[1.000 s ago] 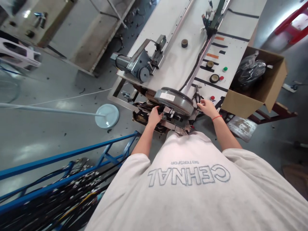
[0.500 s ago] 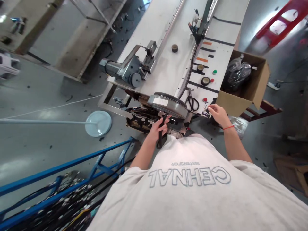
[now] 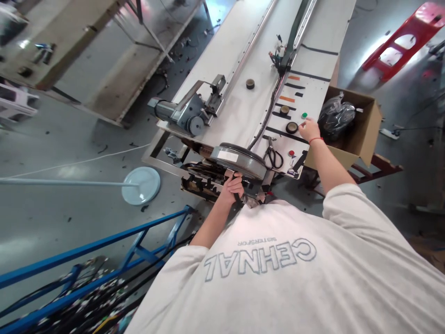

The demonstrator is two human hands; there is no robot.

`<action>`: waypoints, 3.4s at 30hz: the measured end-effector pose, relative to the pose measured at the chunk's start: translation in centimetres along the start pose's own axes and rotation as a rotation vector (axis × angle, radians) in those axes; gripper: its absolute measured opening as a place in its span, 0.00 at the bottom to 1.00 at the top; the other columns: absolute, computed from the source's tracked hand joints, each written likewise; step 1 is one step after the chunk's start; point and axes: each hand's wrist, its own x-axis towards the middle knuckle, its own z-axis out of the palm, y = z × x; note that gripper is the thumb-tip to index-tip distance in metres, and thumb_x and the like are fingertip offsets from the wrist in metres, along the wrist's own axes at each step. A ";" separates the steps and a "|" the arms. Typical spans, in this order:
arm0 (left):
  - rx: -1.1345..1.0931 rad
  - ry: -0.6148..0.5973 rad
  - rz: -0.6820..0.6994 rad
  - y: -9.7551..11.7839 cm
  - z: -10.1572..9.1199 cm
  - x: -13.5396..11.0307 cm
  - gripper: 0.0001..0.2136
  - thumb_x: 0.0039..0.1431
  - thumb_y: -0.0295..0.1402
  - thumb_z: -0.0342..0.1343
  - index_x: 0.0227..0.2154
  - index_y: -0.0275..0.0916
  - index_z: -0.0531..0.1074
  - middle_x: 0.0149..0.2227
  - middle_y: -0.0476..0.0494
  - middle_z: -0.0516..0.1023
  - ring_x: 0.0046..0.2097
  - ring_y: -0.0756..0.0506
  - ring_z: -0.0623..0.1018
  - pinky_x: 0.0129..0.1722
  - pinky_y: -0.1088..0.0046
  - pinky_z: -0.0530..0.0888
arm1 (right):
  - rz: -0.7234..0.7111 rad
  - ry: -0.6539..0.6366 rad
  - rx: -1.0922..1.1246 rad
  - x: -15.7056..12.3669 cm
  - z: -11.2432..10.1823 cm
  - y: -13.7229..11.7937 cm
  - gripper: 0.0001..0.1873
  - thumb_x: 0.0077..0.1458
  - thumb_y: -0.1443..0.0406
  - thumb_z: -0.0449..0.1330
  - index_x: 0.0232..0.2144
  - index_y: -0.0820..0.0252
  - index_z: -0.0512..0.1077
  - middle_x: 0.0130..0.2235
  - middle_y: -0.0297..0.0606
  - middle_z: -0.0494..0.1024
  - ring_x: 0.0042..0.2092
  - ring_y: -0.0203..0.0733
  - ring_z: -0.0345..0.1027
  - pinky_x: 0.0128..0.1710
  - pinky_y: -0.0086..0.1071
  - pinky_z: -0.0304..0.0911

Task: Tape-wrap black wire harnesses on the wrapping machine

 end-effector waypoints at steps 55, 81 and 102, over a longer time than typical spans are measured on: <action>1.081 0.295 0.632 -0.6 -3.2 -3.5 0.23 0.65 0.52 0.46 0.22 0.39 0.61 0.19 0.53 0.60 0.23 0.52 0.61 0.23 0.76 0.58 | -0.834 -0.273 0.617 -24.8 4.2 -12.9 0.21 0.58 0.57 0.55 0.53 0.48 0.69 0.45 0.41 0.78 0.43 0.50 0.75 0.42 0.45 0.73; 1.375 0.176 0.563 -0.9 -4.3 -1.2 0.09 0.63 0.30 0.52 0.26 0.41 0.67 0.22 0.46 0.68 0.28 0.42 0.72 0.36 0.70 0.67 | -0.890 -0.426 0.385 -20.2 8.2 -19.3 0.28 0.52 0.73 0.53 0.56 0.62 0.68 0.55 0.47 0.72 0.47 0.46 0.71 0.56 0.43 0.63; 1.284 0.183 0.461 -4.9 -10.1 -5.5 0.21 0.64 0.51 0.44 0.24 0.39 0.62 0.23 0.50 0.65 0.27 0.49 0.65 0.30 0.73 0.62 | 0.646 0.157 0.452 -9.9 4.1 0.5 0.30 0.55 0.53 0.65 0.50 0.70 0.66 0.54 0.59 0.71 0.59 0.56 0.65 0.60 0.49 0.59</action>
